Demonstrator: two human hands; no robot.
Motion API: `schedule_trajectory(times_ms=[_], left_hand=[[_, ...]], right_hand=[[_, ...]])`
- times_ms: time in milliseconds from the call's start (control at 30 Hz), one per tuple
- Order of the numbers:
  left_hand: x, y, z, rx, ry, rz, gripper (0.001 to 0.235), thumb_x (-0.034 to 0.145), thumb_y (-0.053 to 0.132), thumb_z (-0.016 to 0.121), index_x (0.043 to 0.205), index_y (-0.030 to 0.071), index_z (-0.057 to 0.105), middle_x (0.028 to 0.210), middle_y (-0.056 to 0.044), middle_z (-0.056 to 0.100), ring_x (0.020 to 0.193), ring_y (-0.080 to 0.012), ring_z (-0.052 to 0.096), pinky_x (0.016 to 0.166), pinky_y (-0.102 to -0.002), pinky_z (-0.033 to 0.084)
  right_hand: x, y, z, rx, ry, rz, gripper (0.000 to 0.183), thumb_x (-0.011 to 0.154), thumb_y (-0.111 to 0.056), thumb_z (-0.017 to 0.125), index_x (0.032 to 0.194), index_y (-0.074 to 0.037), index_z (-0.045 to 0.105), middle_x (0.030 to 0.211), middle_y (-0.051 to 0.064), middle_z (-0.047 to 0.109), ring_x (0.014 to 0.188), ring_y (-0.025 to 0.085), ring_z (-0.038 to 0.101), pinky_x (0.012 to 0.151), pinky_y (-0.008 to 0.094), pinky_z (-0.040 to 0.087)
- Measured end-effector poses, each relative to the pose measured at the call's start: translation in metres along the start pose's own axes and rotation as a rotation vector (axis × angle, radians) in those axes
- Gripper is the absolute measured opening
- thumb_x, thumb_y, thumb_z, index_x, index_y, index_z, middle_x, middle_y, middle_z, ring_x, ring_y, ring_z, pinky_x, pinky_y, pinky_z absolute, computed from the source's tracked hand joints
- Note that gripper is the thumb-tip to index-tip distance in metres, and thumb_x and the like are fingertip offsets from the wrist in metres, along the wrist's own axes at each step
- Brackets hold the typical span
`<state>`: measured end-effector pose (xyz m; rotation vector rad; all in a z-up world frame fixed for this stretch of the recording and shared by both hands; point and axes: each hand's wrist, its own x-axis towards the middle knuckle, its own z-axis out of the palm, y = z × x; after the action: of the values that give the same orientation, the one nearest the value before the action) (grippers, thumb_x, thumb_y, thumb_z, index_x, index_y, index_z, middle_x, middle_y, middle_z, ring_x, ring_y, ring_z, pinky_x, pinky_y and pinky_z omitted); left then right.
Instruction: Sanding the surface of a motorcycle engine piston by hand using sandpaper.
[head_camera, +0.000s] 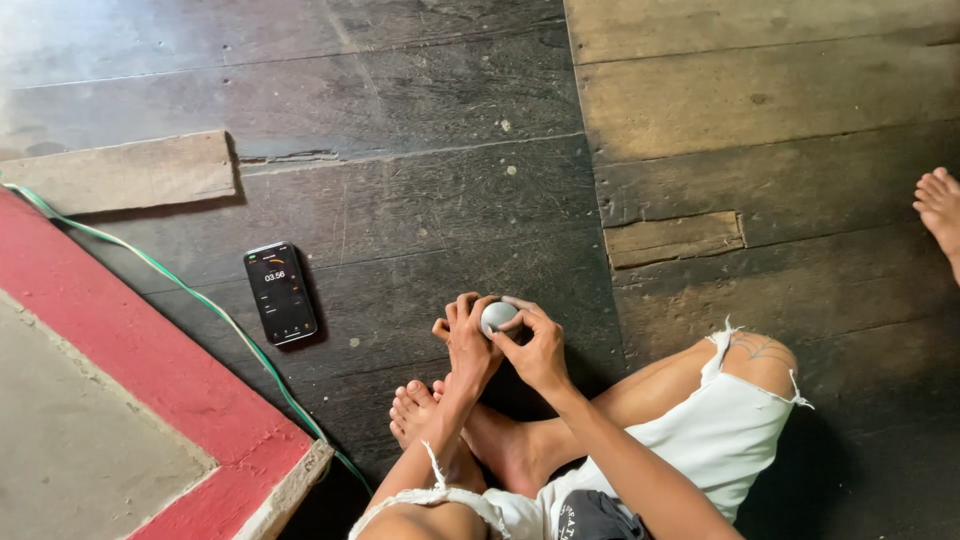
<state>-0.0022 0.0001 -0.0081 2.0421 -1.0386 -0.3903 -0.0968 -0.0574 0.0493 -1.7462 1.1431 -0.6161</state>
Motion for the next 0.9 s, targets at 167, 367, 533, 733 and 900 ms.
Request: schedule_trajectory(times_ms=[167,367,533,733,900], left_hand=[[0.002,0.002,0.0,0.017,0.006,0.001,0.042,0.07,0.025,0.073,0.112,0.027,0.065,0.108,0.004,0.052,0.104,-0.0204,0.048,0.087,-0.043,0.025],[0.001,-0.004,0.001,-0.003,-0.028,0.004,0.05,0.066,0.029,0.076,0.114,0.03,0.065,0.109,0.005,0.053,0.105,-0.0201,0.047,0.088,-0.043,0.024],[-0.001,-0.005,0.006,0.014,-0.019,-0.004,0.051,0.066,0.026,0.077,0.114,0.03,0.064,0.109,0.006,0.052,0.105,-0.0194,0.047,0.087,-0.043,0.024],[0.0,-0.004,0.005,0.023,-0.005,-0.001,0.045,0.069,0.023,0.075,0.112,0.029,0.064,0.108,0.006,0.052,0.104,-0.0196,0.048,0.085,-0.043,0.025],[-0.001,-0.015,0.013,-0.012,-0.043,-0.007,0.055,0.064,0.034,0.081,0.115,0.03,0.064,0.11,0.005,0.051,0.106,-0.0198,0.046,0.089,-0.044,0.024]], right_hand=[[0.011,0.016,0.012,0.016,0.079,0.061,0.012,0.075,-0.009,0.083,0.077,-0.009,0.071,0.105,0.008,0.08,0.096,0.027,0.076,0.079,0.036,0.061],[-0.006,0.003,0.002,0.036,0.025,-0.061,0.014,0.071,-0.004,0.083,0.074,-0.006,0.07,0.117,0.013,0.077,0.104,0.037,0.073,0.085,0.047,0.059],[0.005,0.025,0.01,0.02,0.016,-0.035,0.014,0.07,-0.011,0.087,0.073,-0.011,0.073,0.114,0.006,0.078,0.102,0.032,0.074,0.085,0.042,0.06],[0.008,0.022,0.012,0.025,0.049,0.069,0.013,0.074,-0.015,0.086,0.076,-0.015,0.072,0.103,0.0,0.08,0.099,0.022,0.076,0.083,0.036,0.059],[-0.01,0.01,0.0,0.032,-0.013,-0.106,0.013,0.07,-0.007,0.082,0.073,-0.006,0.07,0.126,0.012,0.075,0.11,0.038,0.071,0.087,0.047,0.057]])
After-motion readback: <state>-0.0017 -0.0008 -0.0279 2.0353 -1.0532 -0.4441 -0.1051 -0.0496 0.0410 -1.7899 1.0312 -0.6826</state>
